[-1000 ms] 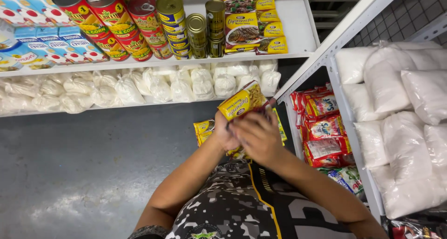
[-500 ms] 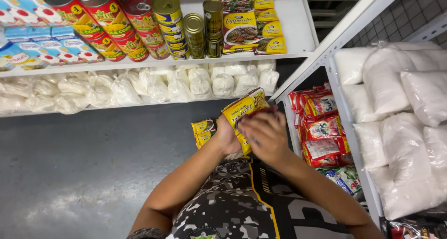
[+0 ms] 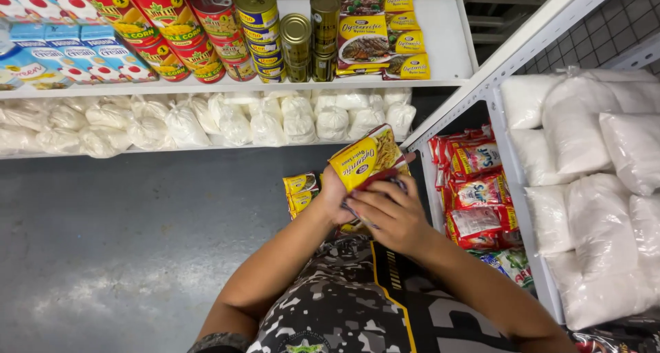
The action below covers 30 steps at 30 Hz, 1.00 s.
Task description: The person wipes down and organizes condiment sauce packets on a grocery store shelf.
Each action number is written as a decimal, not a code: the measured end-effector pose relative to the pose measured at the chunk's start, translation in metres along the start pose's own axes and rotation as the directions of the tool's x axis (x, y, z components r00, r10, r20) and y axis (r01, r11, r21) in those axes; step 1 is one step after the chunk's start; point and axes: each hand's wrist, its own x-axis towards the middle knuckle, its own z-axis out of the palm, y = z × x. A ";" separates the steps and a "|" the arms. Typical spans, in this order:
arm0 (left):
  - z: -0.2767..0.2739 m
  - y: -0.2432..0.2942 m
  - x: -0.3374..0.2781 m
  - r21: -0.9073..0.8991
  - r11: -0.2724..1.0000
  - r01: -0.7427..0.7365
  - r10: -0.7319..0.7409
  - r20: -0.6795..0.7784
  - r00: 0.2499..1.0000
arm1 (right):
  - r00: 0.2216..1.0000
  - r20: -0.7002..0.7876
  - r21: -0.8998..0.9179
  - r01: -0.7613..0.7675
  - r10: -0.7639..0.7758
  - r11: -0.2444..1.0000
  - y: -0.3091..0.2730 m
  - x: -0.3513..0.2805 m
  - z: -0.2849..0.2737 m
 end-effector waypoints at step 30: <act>-0.038 -0.009 -0.004 -0.094 0.995 0.023 -0.040 -0.179 0.983 | 0.997 0.062 -0.062 0.043 -0.039 0.997 0.049 -0.030 0.003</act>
